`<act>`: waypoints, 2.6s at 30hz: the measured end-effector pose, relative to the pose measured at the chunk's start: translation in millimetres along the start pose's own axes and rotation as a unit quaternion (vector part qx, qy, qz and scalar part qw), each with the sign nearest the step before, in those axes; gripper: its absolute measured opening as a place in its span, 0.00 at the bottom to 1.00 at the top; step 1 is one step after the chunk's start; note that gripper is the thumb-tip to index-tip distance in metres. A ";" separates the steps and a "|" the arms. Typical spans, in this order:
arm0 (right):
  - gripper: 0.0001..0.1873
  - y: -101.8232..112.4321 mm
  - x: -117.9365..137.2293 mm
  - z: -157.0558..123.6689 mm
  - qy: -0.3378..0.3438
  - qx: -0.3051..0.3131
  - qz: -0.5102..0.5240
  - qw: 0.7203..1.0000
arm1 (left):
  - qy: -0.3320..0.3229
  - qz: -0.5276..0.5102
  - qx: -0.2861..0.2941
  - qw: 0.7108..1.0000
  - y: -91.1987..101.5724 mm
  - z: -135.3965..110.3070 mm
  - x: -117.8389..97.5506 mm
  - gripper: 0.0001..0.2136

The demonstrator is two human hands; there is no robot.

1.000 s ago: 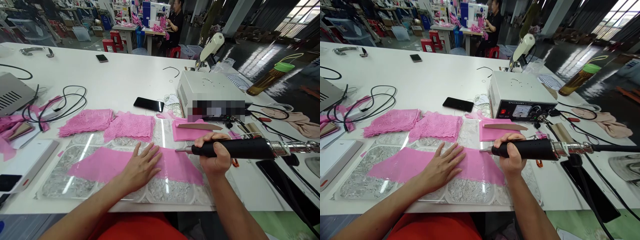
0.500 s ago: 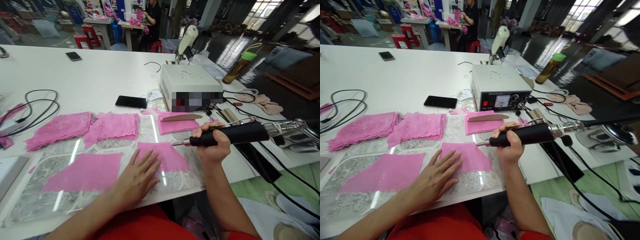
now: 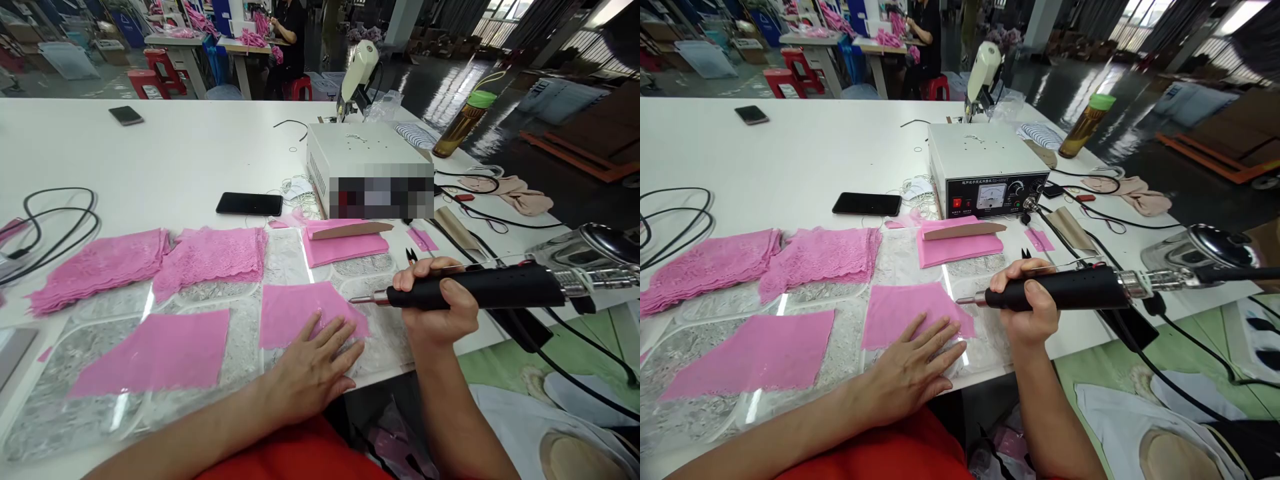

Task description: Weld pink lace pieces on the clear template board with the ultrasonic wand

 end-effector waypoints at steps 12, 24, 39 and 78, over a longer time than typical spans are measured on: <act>0.07 -15.9 -12.0 -3.6 -0.002 0.029 0.003 1.000 | -0.005 0.007 -0.037 0.999 3.9 0.6 -0.4 0.21; 0.04 -19.2 -12.7 -2.1 0.000 0.030 0.000 1.000 | -0.010 0.011 -0.050 0.999 5.6 0.9 0.4 0.20; 0.06 -2.1 0.1 -7.2 0.001 0.026 -0.021 0.999 | -0.017 0.014 -0.026 0.999 2.1 1.2 -0.1 0.20; 0.08 38.7 28.7 -10.1 0.046 -0.036 -0.038 0.998 | -0.021 0.032 -0.082 0.996 19.7 5.1 -6.4 0.16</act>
Point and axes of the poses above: each hand's wrist, its own z-axis towards the middle knuckle, its own y-axis out of the back of the hand, x = y × z, the point moved 10 cm from there along z, towards the middle knuckle, and after that the axes turned 8 degrees about -x, right-handed, at the moved point
